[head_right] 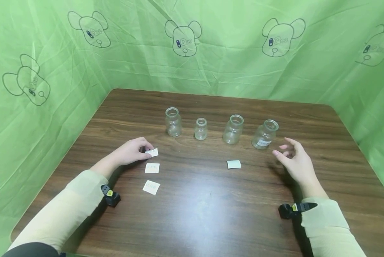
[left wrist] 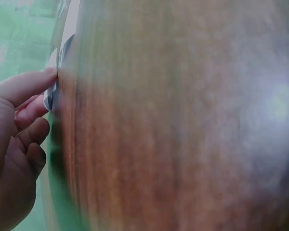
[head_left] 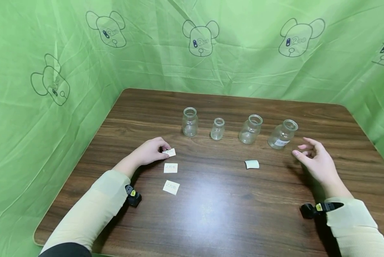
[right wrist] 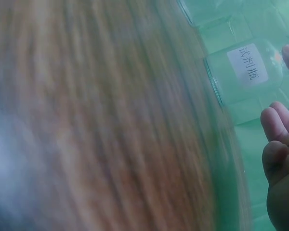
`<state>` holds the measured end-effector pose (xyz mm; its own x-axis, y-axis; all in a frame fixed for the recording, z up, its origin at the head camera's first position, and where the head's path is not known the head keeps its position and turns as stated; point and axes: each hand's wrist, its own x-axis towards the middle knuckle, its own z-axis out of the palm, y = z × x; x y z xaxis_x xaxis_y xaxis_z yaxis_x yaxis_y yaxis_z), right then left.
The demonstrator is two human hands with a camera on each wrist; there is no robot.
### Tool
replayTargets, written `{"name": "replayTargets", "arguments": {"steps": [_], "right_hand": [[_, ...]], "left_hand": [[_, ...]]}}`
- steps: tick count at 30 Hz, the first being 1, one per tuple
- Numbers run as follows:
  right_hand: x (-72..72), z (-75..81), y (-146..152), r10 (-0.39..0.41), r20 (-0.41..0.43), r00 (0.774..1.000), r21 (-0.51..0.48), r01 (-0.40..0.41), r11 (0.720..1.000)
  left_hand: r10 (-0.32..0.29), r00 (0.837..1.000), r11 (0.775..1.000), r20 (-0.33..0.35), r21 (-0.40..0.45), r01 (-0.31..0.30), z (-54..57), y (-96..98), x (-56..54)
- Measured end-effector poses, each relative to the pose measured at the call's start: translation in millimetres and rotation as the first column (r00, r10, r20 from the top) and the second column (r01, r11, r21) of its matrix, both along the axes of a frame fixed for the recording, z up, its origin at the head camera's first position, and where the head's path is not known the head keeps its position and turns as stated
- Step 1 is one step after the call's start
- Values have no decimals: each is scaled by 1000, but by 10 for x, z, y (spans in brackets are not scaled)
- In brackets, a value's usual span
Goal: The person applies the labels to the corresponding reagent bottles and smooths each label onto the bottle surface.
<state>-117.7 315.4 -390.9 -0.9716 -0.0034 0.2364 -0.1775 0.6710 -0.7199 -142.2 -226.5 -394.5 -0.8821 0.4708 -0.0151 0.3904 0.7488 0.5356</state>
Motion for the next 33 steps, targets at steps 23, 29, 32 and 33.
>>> {"name": "replayTargets", "arguments": {"steps": [23, 29, 32, 33], "right_hand": [[-60, 39, -420, 102, -76, 992, -18, -103, 995], [-82, 33, -607, 136, -59, 989, -37, -138, 990], [-97, 40, -711, 153, -47, 987, -48, -155, 987], [-104, 44, -749, 161, -42, 986, -51, -163, 985]], "left_hand": [[43, 993, 975, -113, 224, -17, 269, 523, -110], [32, 991, 968, -132, 252, 2, 259, 693, -152], [22, 991, 964, -134, 265, 14, 265, 777, -152], [20, 991, 963, -132, 268, 16, 268, 805, -150]]}}
